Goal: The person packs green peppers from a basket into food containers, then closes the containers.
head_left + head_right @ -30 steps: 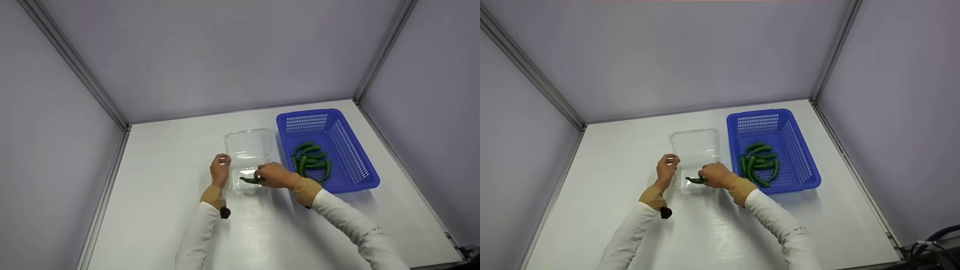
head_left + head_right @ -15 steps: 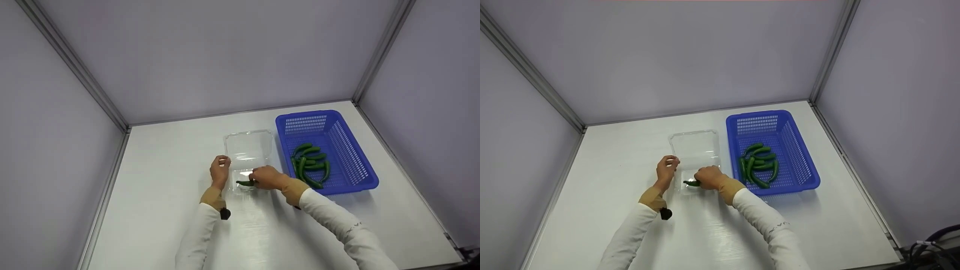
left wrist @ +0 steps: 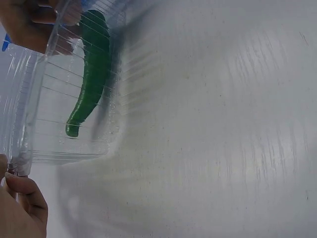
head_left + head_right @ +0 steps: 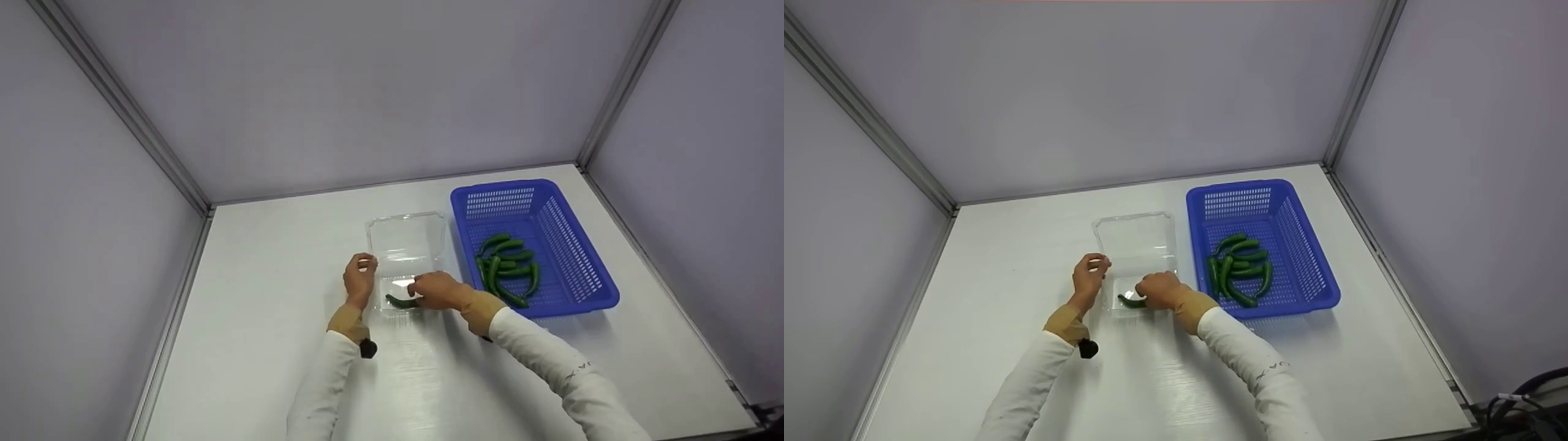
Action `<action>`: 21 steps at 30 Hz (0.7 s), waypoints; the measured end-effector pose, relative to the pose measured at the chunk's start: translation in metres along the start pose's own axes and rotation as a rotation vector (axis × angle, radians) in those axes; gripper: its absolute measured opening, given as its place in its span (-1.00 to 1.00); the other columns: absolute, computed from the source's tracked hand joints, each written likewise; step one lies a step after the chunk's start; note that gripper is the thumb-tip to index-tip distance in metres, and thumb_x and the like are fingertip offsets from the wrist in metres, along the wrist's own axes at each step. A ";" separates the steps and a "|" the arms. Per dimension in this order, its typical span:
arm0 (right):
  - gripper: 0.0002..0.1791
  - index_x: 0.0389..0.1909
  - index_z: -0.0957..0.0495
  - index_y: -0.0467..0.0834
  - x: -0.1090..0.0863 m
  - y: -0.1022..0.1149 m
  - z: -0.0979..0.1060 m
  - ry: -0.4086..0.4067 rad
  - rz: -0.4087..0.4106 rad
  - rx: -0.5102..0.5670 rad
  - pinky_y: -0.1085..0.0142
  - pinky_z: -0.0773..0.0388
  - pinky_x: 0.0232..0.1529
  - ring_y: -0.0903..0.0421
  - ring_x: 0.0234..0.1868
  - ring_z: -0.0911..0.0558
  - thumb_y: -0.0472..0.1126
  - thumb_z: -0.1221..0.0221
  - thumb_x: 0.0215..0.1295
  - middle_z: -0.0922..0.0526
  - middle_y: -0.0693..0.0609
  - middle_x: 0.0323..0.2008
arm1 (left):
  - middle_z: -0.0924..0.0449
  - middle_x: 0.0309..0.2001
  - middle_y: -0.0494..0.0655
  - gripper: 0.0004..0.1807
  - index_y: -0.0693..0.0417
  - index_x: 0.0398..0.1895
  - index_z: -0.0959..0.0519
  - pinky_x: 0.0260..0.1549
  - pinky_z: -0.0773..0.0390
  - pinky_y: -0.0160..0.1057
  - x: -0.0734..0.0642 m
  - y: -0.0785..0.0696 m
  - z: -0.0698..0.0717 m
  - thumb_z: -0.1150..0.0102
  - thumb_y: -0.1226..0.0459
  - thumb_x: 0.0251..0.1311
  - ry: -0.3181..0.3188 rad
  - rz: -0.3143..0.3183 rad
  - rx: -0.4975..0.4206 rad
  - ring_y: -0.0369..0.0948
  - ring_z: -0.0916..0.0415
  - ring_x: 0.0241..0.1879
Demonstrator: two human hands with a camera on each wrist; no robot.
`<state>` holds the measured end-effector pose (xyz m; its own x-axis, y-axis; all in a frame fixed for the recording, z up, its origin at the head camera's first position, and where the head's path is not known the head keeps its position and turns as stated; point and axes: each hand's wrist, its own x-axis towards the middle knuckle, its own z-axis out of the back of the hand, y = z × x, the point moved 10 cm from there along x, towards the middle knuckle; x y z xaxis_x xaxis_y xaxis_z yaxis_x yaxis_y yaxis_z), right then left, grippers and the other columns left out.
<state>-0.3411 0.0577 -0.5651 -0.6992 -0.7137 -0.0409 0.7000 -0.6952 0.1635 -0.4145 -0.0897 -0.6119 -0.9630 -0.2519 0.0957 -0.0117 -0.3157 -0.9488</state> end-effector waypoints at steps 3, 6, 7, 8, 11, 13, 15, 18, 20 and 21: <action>-0.86 -0.24 -0.70 -0.16 -0.001 0.000 0.002 -0.018 0.014 0.007 0.06 -0.53 -0.42 -0.07 -0.39 -0.63 -0.28 -0.32 0.16 -0.64 -0.08 -0.41 | -0.67 -0.30 0.07 -0.91 0.22 -0.19 -0.61 -0.25 -0.50 -0.14 0.000 0.001 -0.001 -0.22 0.37 0.31 0.007 0.006 -0.001 0.00 -0.63 -0.21; -0.83 -0.20 -0.70 -0.17 -0.004 0.000 0.007 -0.024 0.023 0.019 0.05 -0.53 -0.39 -0.06 -0.38 -0.64 -0.28 -0.33 0.16 -0.64 -0.07 -0.39 | -0.67 -0.29 0.08 -0.91 0.23 -0.18 -0.60 -0.25 -0.51 -0.13 -0.001 0.001 -0.001 -0.21 0.37 0.33 0.014 0.005 0.001 0.01 -0.62 -0.20; -0.82 -0.19 -0.70 -0.17 -0.005 0.000 0.009 -0.024 0.023 0.023 0.05 -0.53 -0.38 -0.06 -0.36 -0.64 -0.28 -0.33 0.16 -0.65 -0.07 -0.37 | -0.67 -0.29 0.08 -0.92 0.23 -0.18 -0.60 -0.25 -0.51 -0.13 -0.001 0.001 -0.001 -0.20 0.37 0.33 0.015 0.003 0.005 0.02 -0.62 -0.20; -0.80 -0.17 -0.70 -0.18 -0.006 -0.001 0.011 -0.025 0.024 0.027 0.04 -0.53 -0.35 -0.06 -0.35 -0.64 -0.29 -0.33 0.16 -0.65 -0.08 -0.35 | -0.67 -0.29 0.08 -0.92 0.23 -0.18 -0.60 -0.25 -0.51 -0.13 -0.001 0.001 -0.001 -0.20 0.38 0.33 0.015 0.000 0.004 0.01 -0.62 -0.20; -0.78 -0.14 -0.68 -0.20 -0.011 -0.001 0.020 -0.038 0.039 0.037 0.03 -0.54 -0.29 -0.06 -0.30 -0.65 -0.29 -0.33 0.17 -0.67 -0.09 -0.30 | -0.67 -0.28 0.08 -0.92 0.22 -0.19 -0.60 -0.25 -0.51 -0.13 0.000 0.000 0.000 -0.20 0.38 0.33 0.011 -0.004 0.010 -0.01 -0.62 -0.21; -0.78 -0.13 -0.67 -0.20 -0.014 -0.002 0.027 -0.058 0.052 0.045 0.03 -0.54 -0.28 -0.06 -0.29 -0.65 -0.30 -0.33 0.18 -0.67 -0.10 -0.29 | -0.67 -0.28 0.07 -0.92 0.21 -0.18 -0.60 -0.25 -0.51 -0.14 0.001 0.001 -0.001 -0.20 0.37 0.33 0.015 0.006 0.010 -0.02 -0.62 -0.20; -0.78 -0.13 -0.67 -0.21 -0.019 -0.004 0.035 -0.086 0.067 0.050 0.03 -0.55 -0.27 -0.06 -0.28 -0.66 -0.31 -0.32 0.19 -0.67 -0.10 -0.27 | -0.67 -0.27 0.07 -0.91 0.19 -0.17 -0.60 -0.25 -0.49 -0.16 0.001 0.003 -0.002 -0.21 0.35 0.33 0.021 0.028 0.009 -0.03 -0.62 -0.20; -0.79 -0.12 -0.67 -0.22 -0.026 -0.008 0.047 -0.127 0.078 0.059 0.01 -0.55 -0.24 -0.08 -0.23 -0.66 -0.32 -0.30 0.21 -0.68 -0.12 -0.22 | -0.67 -0.26 0.07 -0.91 0.18 -0.17 -0.60 -0.25 -0.49 -0.17 0.001 0.004 -0.002 -0.22 0.35 0.32 0.026 0.047 0.007 -0.03 -0.62 -0.19; -0.80 -0.12 -0.67 -0.21 -0.031 -0.011 0.055 -0.154 0.082 0.054 0.01 -0.56 -0.21 -0.10 -0.22 -0.65 -0.32 -0.29 0.23 -0.69 -0.12 -0.20 | -0.67 -0.27 0.07 -0.91 0.19 -0.17 -0.60 -0.25 -0.50 -0.18 0.001 0.004 -0.001 -0.23 0.36 0.32 0.022 0.042 0.007 -0.03 -0.62 -0.20; -0.81 -0.12 -0.67 -0.22 -0.033 -0.013 0.059 -0.172 0.087 0.051 0.00 -0.55 -0.19 -0.10 -0.21 -0.65 -0.33 -0.29 0.24 -0.69 -0.11 -0.19 | -0.67 -0.27 0.07 -0.91 0.20 -0.18 -0.61 -0.25 -0.50 -0.17 0.000 0.003 0.000 -0.23 0.37 0.31 0.018 0.034 0.008 -0.03 -0.62 -0.20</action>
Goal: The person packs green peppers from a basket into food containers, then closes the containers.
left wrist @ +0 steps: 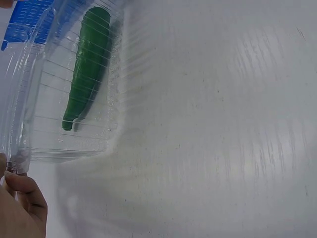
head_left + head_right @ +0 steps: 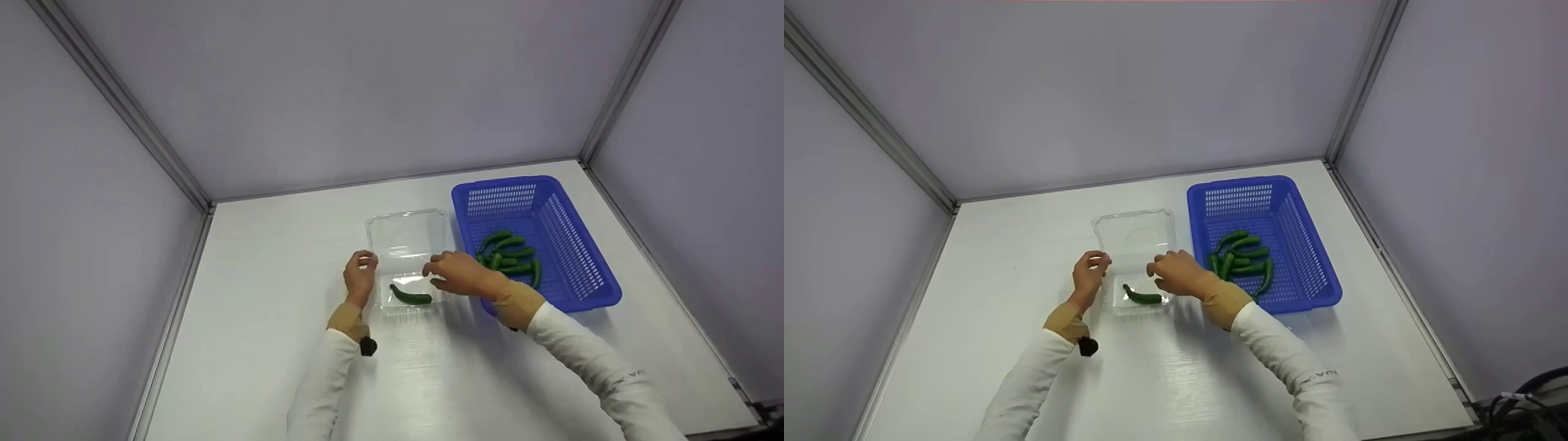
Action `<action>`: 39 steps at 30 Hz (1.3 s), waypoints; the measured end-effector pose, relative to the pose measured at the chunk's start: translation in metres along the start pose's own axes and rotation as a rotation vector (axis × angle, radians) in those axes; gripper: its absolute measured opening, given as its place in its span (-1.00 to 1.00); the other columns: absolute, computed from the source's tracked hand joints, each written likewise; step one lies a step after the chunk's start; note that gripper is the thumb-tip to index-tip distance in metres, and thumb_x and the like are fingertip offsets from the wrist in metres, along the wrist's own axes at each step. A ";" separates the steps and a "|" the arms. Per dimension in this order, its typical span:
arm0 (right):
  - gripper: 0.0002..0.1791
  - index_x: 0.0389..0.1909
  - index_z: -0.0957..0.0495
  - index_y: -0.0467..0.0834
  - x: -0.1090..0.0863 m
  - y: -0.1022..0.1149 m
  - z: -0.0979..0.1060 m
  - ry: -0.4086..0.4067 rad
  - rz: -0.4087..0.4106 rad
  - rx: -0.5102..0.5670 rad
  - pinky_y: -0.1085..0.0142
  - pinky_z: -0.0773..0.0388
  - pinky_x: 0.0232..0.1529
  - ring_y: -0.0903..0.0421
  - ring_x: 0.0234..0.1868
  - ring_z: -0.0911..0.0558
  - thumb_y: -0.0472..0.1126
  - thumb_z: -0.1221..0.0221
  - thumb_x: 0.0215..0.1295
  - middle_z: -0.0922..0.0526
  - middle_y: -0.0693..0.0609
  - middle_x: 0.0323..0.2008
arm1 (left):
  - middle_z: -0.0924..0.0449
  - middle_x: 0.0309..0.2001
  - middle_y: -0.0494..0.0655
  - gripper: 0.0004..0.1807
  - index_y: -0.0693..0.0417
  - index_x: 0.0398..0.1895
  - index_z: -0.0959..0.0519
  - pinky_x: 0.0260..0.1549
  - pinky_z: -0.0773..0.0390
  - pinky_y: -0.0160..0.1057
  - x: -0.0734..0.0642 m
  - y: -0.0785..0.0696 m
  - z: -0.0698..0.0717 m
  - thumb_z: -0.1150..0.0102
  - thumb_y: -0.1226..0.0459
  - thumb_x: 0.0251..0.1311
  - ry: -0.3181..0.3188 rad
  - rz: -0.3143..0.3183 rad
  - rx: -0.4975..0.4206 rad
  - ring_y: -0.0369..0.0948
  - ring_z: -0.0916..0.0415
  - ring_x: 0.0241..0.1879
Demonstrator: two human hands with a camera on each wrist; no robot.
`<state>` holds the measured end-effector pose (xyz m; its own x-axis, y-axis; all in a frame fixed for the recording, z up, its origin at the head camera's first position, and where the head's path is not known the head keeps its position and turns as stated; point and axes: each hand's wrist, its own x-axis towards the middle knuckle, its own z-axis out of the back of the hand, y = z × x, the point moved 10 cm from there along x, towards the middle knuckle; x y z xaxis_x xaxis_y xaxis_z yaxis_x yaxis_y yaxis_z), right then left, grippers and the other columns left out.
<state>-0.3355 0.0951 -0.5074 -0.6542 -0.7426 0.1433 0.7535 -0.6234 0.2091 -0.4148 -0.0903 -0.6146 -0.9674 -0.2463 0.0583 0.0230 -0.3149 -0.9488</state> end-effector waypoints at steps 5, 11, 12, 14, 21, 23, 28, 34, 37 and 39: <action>-0.81 -0.13 -0.68 -0.22 -0.009 -0.011 0.020 -0.068 -0.024 -0.004 -0.01 -0.54 -0.12 -0.11 -0.18 -0.62 -0.34 -0.31 0.23 -0.67 -0.12 -0.19 | -0.68 -0.29 0.08 -0.92 0.21 -0.19 -0.61 -0.29 -0.50 -0.19 -0.001 -0.003 0.002 -0.24 0.38 0.30 -0.010 -0.022 -0.003 -0.02 -0.63 -0.22; -0.80 -0.09 -0.66 -0.19 -0.027 -0.036 0.025 -0.082 -0.146 0.036 0.03 -0.52 -0.10 -0.08 -0.15 -0.54 -0.34 -0.28 0.27 -0.59 -0.12 -0.16 | -0.67 -0.30 0.05 -0.92 0.20 -0.19 -0.61 -0.30 -0.48 -0.22 -0.001 0.000 0.000 -0.22 0.37 0.31 -0.007 0.000 -0.002 -0.02 -0.62 -0.22; -0.81 -0.10 -0.65 -0.20 -0.031 -0.040 0.026 -0.086 -0.162 0.038 0.03 -0.52 -0.10 -0.08 -0.15 -0.53 -0.35 -0.28 0.27 -0.59 -0.12 -0.16 | -0.67 -0.30 0.05 -0.92 0.20 -0.19 -0.61 -0.30 -0.48 -0.21 -0.001 0.001 0.000 -0.22 0.37 0.31 -0.005 0.001 -0.002 -0.02 -0.62 -0.22; -0.82 -0.12 -0.65 -0.23 -0.038 -0.048 0.027 -0.094 -0.195 0.045 0.02 -0.53 -0.09 -0.08 -0.15 -0.55 -0.37 -0.27 0.27 -0.59 -0.12 -0.17 | -0.67 -0.30 0.06 -0.92 0.21 -0.19 -0.61 -0.29 -0.49 -0.21 0.000 0.001 0.000 -0.21 0.38 0.32 -0.003 -0.005 -0.004 0.00 -0.62 -0.21; -0.94 -0.24 -0.54 -0.29 -0.058 -0.064 0.033 -0.153 -0.194 0.049 0.06 -0.55 -0.25 -0.03 -0.31 -0.56 -0.43 -0.20 0.30 -0.56 -0.10 -0.31 | -0.67 -0.29 0.05 -0.91 0.21 -0.17 -0.61 -0.26 -0.51 -0.16 -0.001 0.000 0.000 -0.20 0.36 0.34 0.005 -0.008 -0.009 -0.02 -0.63 -0.20; -0.95 -0.29 -0.50 -0.27 -0.064 -0.069 0.033 -0.165 -0.190 0.044 0.09 -0.53 -0.33 0.00 -0.37 -0.55 -0.44 -0.18 0.31 -0.54 -0.09 -0.37 | -0.66 -0.28 0.05 -0.91 0.21 -0.16 -0.60 -0.25 -0.51 -0.15 -0.001 0.000 0.000 -0.20 0.36 0.34 0.008 -0.010 -0.011 -0.01 -0.63 -0.19; -0.89 -0.31 -0.45 -0.26 -0.080 -0.083 0.022 -0.124 -0.237 0.060 0.11 -0.51 -0.42 0.03 -0.45 -0.53 -0.44 -0.21 0.27 -0.52 -0.05 -0.43 | -0.65 -0.25 0.05 -0.90 0.20 -0.14 -0.60 -0.22 -0.51 -0.13 -0.003 0.001 -0.001 -0.18 0.36 0.36 0.019 0.006 -0.011 -0.02 -0.61 -0.17; -0.90 -0.36 -0.47 -0.23 -0.098 -0.095 0.007 -0.038 -0.264 0.078 0.09 -0.49 -0.41 0.07 -0.45 -0.47 -0.45 -0.20 0.24 -0.48 0.00 -0.47 | -0.65 -0.23 0.07 -0.89 0.20 -0.13 -0.60 -0.20 -0.51 -0.13 -0.003 0.002 -0.001 -0.19 0.35 0.36 0.022 0.018 -0.009 -0.02 -0.61 -0.16; -0.91 -0.38 -0.51 -0.21 -0.104 -0.100 0.000 -0.002 -0.273 0.073 0.09 -0.50 -0.39 0.09 -0.45 -0.46 -0.44 -0.19 0.24 -0.48 0.03 -0.47 | -0.66 -0.25 0.07 -0.90 0.22 -0.14 -0.60 -0.22 -0.51 -0.14 -0.002 0.000 -0.001 -0.19 0.37 0.35 0.015 0.004 -0.013 -0.01 -0.62 -0.17; -0.90 -0.39 -0.52 -0.20 -0.107 -0.103 -0.005 0.023 -0.286 0.081 0.10 -0.48 -0.39 0.11 -0.46 -0.44 -0.43 -0.19 0.25 -0.47 0.05 -0.48 | -0.66 -0.26 0.08 -0.90 0.23 -0.15 -0.60 -0.23 -0.51 -0.14 -0.002 -0.002 -0.001 -0.19 0.38 0.34 0.013 -0.007 -0.014 0.00 -0.62 -0.18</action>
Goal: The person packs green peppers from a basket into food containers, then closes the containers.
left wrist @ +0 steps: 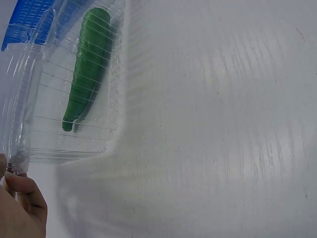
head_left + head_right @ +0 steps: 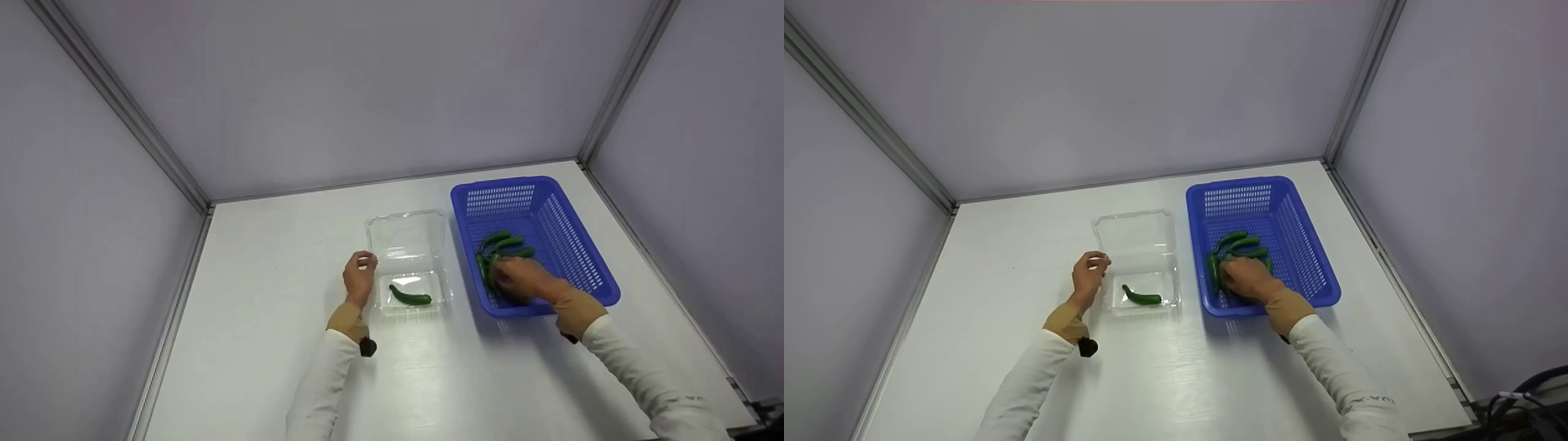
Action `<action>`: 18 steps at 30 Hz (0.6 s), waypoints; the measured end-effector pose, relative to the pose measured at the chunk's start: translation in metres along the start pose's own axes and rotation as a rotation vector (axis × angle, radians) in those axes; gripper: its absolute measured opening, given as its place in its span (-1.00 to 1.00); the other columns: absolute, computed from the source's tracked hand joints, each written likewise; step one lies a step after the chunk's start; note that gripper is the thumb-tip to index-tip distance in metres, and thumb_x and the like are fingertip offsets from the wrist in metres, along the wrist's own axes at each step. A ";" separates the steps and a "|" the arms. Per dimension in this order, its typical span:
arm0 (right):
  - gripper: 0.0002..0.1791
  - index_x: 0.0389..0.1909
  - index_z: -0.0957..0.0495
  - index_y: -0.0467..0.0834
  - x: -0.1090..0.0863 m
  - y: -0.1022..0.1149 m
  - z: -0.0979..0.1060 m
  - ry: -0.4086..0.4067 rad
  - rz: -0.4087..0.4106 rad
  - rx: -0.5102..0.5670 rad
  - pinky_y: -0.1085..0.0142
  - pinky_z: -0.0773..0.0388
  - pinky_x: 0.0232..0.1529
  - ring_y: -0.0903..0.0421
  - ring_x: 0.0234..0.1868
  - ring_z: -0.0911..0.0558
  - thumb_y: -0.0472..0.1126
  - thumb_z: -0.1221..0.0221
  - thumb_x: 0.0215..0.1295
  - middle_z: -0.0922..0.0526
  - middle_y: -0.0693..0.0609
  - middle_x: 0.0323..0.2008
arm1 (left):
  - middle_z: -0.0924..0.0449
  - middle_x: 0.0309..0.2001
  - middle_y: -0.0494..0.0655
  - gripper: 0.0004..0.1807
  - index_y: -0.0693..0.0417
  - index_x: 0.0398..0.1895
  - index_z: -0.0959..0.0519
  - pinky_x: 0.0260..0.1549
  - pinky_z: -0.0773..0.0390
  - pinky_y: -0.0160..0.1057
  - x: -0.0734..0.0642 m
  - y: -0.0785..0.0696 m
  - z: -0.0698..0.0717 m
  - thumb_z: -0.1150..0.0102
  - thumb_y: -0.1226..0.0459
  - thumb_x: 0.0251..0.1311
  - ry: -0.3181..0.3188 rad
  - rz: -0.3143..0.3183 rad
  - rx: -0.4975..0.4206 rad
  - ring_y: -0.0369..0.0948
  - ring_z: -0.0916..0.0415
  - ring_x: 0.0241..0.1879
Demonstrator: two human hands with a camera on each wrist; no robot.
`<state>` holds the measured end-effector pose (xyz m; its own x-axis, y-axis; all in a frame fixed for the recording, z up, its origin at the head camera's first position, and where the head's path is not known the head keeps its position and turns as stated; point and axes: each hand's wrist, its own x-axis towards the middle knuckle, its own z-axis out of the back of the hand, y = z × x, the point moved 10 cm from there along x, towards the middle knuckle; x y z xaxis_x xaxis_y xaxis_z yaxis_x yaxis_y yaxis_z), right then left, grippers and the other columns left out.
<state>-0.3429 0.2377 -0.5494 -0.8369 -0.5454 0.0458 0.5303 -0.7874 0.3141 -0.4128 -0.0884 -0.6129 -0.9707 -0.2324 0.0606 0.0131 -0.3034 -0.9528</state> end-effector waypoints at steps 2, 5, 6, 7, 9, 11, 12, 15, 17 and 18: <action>-0.90 -0.39 -0.51 -0.19 -0.001 -0.005 -0.004 0.025 -0.025 0.013 0.12 -0.46 -0.39 0.11 -0.46 -0.42 -0.43 -0.19 0.26 -0.44 0.07 -0.50 | -0.66 -0.27 0.08 -0.91 0.23 -0.16 -0.60 -0.24 -0.52 -0.14 0.000 -0.001 0.000 -0.19 0.39 0.34 0.000 -0.005 0.001 0.00 -0.63 -0.18; -0.89 -0.40 -0.51 -0.18 -0.002 -0.009 -0.007 0.051 -0.051 0.022 0.14 -0.45 -0.39 0.12 -0.46 -0.41 -0.43 -0.19 0.27 -0.43 0.07 -0.51 | -0.66 -0.27 0.07 -0.91 0.23 -0.16 -0.60 -0.23 -0.52 -0.13 0.000 0.000 -0.001 -0.19 0.39 0.33 0.000 0.002 0.004 -0.01 -0.63 -0.19; -0.89 -0.39 -0.51 -0.19 -0.002 -0.010 -0.008 0.057 -0.058 0.023 0.14 -0.45 -0.38 0.12 -0.46 -0.42 -0.43 -0.19 0.27 -0.43 0.07 -0.51 | -0.66 -0.27 0.07 -0.91 0.22 -0.16 -0.60 -0.23 -0.52 -0.13 0.000 0.000 -0.001 -0.19 0.39 0.34 0.001 0.007 0.005 -0.01 -0.63 -0.19; -0.90 -0.39 -0.52 -0.19 -0.002 -0.010 -0.008 0.060 -0.062 0.023 0.14 -0.45 -0.38 0.12 -0.45 -0.42 -0.43 -0.19 0.27 -0.44 0.07 -0.51 | -0.66 -0.27 0.06 -0.91 0.21 -0.16 -0.60 -0.23 -0.52 -0.14 0.000 0.001 -0.001 -0.19 0.38 0.34 0.000 0.012 0.006 -0.02 -0.63 -0.18; -0.91 -0.37 -0.53 -0.20 -0.002 -0.010 -0.008 0.064 -0.063 0.026 0.13 -0.46 -0.36 0.11 -0.45 -0.43 -0.43 -0.19 0.28 -0.46 0.06 -0.50 | -0.66 -0.26 0.06 -0.91 0.20 -0.16 -0.60 -0.23 -0.51 -0.15 0.000 0.002 -0.001 -0.19 0.38 0.34 -0.001 0.018 0.006 -0.03 -0.63 -0.19; -0.93 -0.36 -0.54 -0.21 -0.002 -0.009 -0.008 0.063 -0.062 0.036 0.12 -0.47 -0.35 0.11 -0.44 -0.43 -0.43 -0.19 0.27 -0.47 0.05 -0.49 | -0.66 -0.27 0.05 -0.92 0.20 -0.16 -0.60 -0.23 -0.51 -0.16 0.000 0.002 0.000 -0.20 0.37 0.34 -0.001 0.018 0.002 -0.04 -0.62 -0.19; -0.92 -0.36 -0.54 -0.21 -0.002 -0.008 -0.007 0.059 -0.054 0.035 0.12 -0.47 -0.36 0.11 -0.44 -0.44 -0.43 -0.19 0.27 -0.48 0.05 -0.49 | -0.66 -0.27 0.05 -0.92 0.20 -0.17 -0.60 -0.24 -0.51 -0.17 0.000 0.001 0.000 -0.20 0.38 0.33 -0.004 0.009 -0.003 -0.04 -0.62 -0.19; -0.90 -0.38 -0.53 -0.21 -0.003 -0.006 -0.007 0.042 -0.031 0.030 0.11 -0.47 -0.37 0.11 -0.45 -0.43 -0.45 -0.20 0.23 -0.48 0.05 -0.50 | -0.66 -0.30 0.08 -0.93 0.22 -0.19 -0.61 -0.28 -0.50 -0.19 0.000 -0.003 0.001 -0.20 0.40 0.32 -0.013 -0.024 -0.020 -0.01 -0.62 -0.21; -0.88 -0.42 -0.50 -0.20 -0.003 -0.005 -0.006 0.026 -0.012 0.020 0.12 -0.46 -0.40 0.11 -0.47 -0.42 -0.46 -0.20 0.20 -0.47 0.06 -0.52 | -0.67 -0.31 0.10 -0.94 0.24 -0.20 -0.61 -0.30 -0.50 -0.20 0.000 -0.004 0.002 -0.20 0.41 0.32 -0.018 -0.042 -0.027 0.00 -0.63 -0.22; -0.87 -0.43 -0.50 -0.19 -0.004 -0.005 -0.006 0.021 -0.006 0.019 0.12 -0.45 -0.41 0.11 -0.48 -0.42 -0.47 -0.20 0.20 -0.47 0.06 -0.53 | -0.67 -0.31 0.10 -0.94 0.24 -0.20 -0.61 -0.30 -0.50 -0.20 0.000 -0.004 0.002 -0.21 0.41 0.31 -0.021 -0.045 -0.027 0.01 -0.63 -0.22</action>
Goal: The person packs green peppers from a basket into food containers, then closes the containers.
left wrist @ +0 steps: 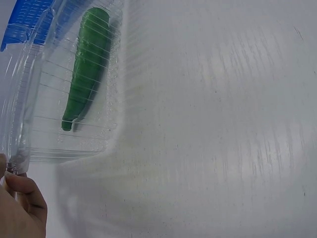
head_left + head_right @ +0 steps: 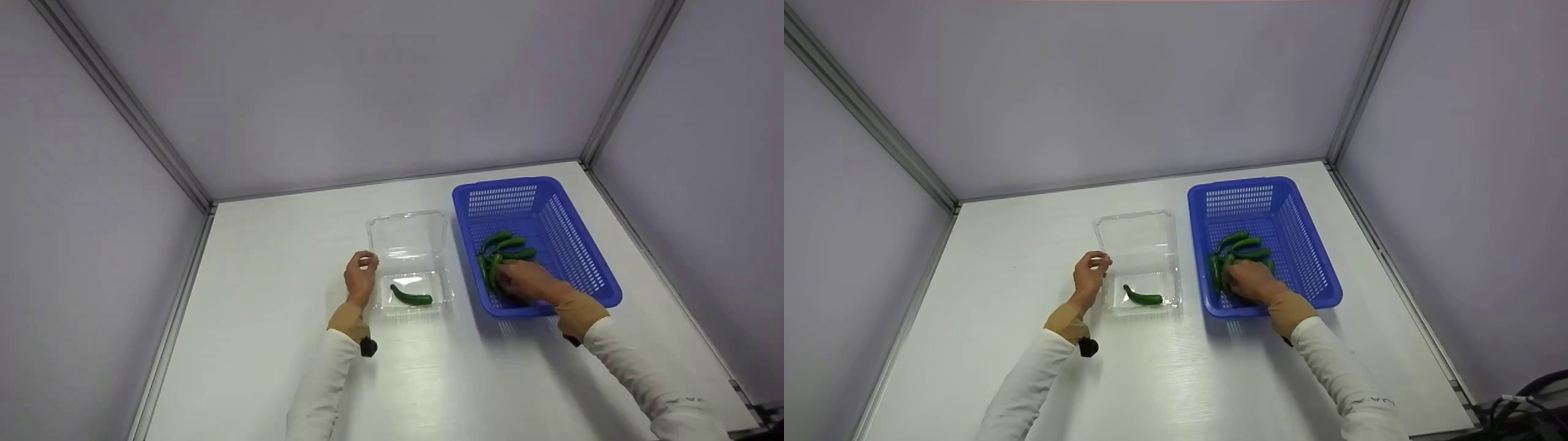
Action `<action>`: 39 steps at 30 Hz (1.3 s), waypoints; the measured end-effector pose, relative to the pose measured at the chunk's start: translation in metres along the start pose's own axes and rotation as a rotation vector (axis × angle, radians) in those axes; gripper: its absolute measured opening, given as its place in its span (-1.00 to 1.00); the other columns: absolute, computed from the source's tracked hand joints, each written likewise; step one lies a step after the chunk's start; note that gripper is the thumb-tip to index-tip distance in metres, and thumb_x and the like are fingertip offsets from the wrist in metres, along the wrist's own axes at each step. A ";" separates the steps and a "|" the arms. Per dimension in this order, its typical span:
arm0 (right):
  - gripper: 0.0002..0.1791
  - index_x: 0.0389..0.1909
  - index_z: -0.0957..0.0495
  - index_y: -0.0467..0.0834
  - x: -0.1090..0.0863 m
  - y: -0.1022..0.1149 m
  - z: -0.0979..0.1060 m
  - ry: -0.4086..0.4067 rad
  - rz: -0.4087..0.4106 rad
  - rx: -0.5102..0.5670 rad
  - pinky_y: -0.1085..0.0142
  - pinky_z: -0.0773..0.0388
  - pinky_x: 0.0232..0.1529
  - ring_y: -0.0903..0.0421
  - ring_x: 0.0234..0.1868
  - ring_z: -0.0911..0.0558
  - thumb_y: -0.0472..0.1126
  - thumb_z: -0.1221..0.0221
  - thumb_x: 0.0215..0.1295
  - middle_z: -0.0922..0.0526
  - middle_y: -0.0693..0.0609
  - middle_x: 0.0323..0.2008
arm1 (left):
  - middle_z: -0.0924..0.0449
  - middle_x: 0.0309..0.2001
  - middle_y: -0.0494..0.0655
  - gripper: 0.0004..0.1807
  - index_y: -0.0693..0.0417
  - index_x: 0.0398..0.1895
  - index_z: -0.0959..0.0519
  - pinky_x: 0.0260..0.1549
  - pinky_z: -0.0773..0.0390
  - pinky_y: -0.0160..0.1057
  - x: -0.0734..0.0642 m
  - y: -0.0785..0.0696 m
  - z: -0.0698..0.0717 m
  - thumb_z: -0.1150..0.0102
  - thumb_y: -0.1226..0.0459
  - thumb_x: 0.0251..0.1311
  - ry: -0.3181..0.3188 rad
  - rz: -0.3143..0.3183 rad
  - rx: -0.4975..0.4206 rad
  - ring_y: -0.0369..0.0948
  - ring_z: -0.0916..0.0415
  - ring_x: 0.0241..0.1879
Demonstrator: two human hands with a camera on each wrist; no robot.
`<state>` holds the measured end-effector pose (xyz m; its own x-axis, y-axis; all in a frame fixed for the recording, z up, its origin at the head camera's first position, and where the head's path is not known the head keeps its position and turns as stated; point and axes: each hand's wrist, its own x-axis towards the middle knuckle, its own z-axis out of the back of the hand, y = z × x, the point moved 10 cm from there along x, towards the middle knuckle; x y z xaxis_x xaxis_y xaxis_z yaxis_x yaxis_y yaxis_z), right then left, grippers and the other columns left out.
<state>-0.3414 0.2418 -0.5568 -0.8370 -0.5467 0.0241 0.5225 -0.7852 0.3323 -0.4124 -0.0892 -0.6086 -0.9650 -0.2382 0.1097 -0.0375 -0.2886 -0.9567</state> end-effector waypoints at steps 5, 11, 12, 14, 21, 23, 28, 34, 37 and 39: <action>-0.90 -0.38 -0.54 -0.21 -0.003 -0.006 -0.006 0.037 -0.023 0.005 0.09 -0.49 -0.37 0.11 -0.45 -0.47 -0.46 -0.20 0.22 -0.52 0.04 -0.48 | -0.67 -0.30 0.10 -0.93 0.24 -0.21 -0.61 -0.27 -0.51 -0.16 0.000 0.001 0.000 -0.22 0.40 0.31 -0.006 -0.003 0.025 0.00 -0.62 -0.22; -0.93 -0.31 -0.58 -0.24 -0.004 -0.011 -0.012 0.098 -0.051 0.005 0.08 -0.50 -0.36 0.11 -0.44 -0.47 -0.44 -0.22 0.22 -0.53 0.04 -0.46 | -0.67 -0.30 0.10 -0.93 0.24 -0.21 -0.61 -0.26 -0.52 -0.13 0.000 0.001 0.001 -0.23 0.41 0.29 -0.018 -0.008 0.035 -0.01 -0.60 -0.22; -0.92 -0.31 -0.58 -0.24 -0.005 -0.012 -0.013 0.107 -0.055 0.005 0.09 -0.49 -0.36 0.11 -0.44 -0.46 -0.45 -0.22 0.22 -0.53 0.04 -0.46 | -0.67 -0.29 0.09 -0.93 0.24 -0.21 -0.61 -0.26 -0.52 -0.13 0.000 0.001 0.001 -0.23 0.40 0.30 -0.016 -0.003 0.035 -0.01 -0.60 -0.21; -0.91 -0.29 -0.58 -0.25 -0.005 -0.014 -0.016 0.120 -0.067 0.011 0.08 -0.50 -0.35 0.10 -0.43 -0.47 -0.45 -0.23 0.20 -0.55 0.02 -0.45 | -0.67 -0.29 0.09 -0.93 0.23 -0.20 -0.61 -0.25 -0.52 -0.14 0.000 0.002 0.000 -0.22 0.40 0.30 -0.010 0.010 0.033 -0.01 -0.61 -0.21; -0.87 -0.23 -0.55 -0.28 -0.006 -0.020 -0.022 0.142 -0.098 0.045 0.00 -0.53 -0.25 0.04 -0.36 -0.53 -0.44 -0.26 0.22 -0.59 -0.04 -0.38 | -0.66 -0.26 0.08 -0.91 0.22 -0.17 -0.60 -0.22 -0.52 -0.12 0.000 0.003 -0.001 -0.20 0.38 0.33 0.010 0.027 0.024 -0.02 -0.62 -0.18; -0.86 -0.22 -0.54 -0.27 -0.007 -0.021 -0.023 0.148 -0.104 0.053 -0.01 -0.53 -0.24 0.03 -0.34 -0.55 -0.42 -0.27 0.23 -0.59 -0.05 -0.37 | -0.66 -0.25 0.07 -0.91 0.22 -0.17 -0.60 -0.21 -0.52 -0.12 0.000 0.004 -0.001 -0.20 0.37 0.34 0.014 0.027 0.023 -0.03 -0.61 -0.18; -0.82 -0.22 -0.49 -0.25 -0.010 -0.022 -0.025 0.154 -0.098 0.047 0.00 -0.51 -0.29 0.01 -0.34 -0.54 -0.38 -0.30 0.22 -0.57 -0.05 -0.38 | -0.66 -0.24 0.07 -0.90 0.21 -0.15 -0.61 -0.23 -0.52 -0.13 -0.002 0.004 -0.001 -0.19 0.36 0.35 0.021 0.032 0.026 -0.04 -0.60 -0.17; -0.79 -0.22 -0.49 -0.25 -0.010 -0.021 -0.024 0.161 -0.101 0.045 0.00 -0.51 -0.29 0.00 -0.34 -0.55 -0.37 -0.32 0.21 -0.57 -0.05 -0.38 | -0.67 -0.24 0.08 -0.90 0.22 -0.15 -0.61 -0.26 -0.51 -0.17 -0.002 0.003 -0.001 -0.19 0.37 0.35 0.020 0.024 0.022 -0.03 -0.60 -0.18; -0.80 -0.21 -0.50 -0.25 -0.010 -0.022 -0.025 0.165 -0.110 0.048 0.00 -0.52 -0.27 0.00 -0.32 -0.56 -0.37 -0.32 0.22 -0.58 -0.06 -0.37 | -0.67 -0.25 0.08 -0.91 0.23 -0.16 -0.61 -0.27 -0.51 -0.18 -0.002 0.003 -0.001 -0.19 0.38 0.34 0.018 0.022 0.018 -0.03 -0.61 -0.18; -0.80 -0.20 -0.50 -0.26 -0.009 -0.022 -0.026 0.165 -0.112 0.045 -0.01 -0.52 -0.26 0.00 -0.31 -0.56 -0.36 -0.31 0.23 -0.59 -0.07 -0.35 | -0.67 -0.26 0.09 -0.91 0.24 -0.16 -0.61 -0.26 -0.51 -0.18 -0.001 0.002 -0.001 -0.19 0.39 0.34 0.016 0.019 0.012 -0.02 -0.62 -0.19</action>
<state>-0.3411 0.2570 -0.5890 -0.8496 -0.4997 -0.1690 0.4165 -0.8320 0.3664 -0.4115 -0.0886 -0.6114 -0.9695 -0.2291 0.0869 -0.0158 -0.2956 -0.9552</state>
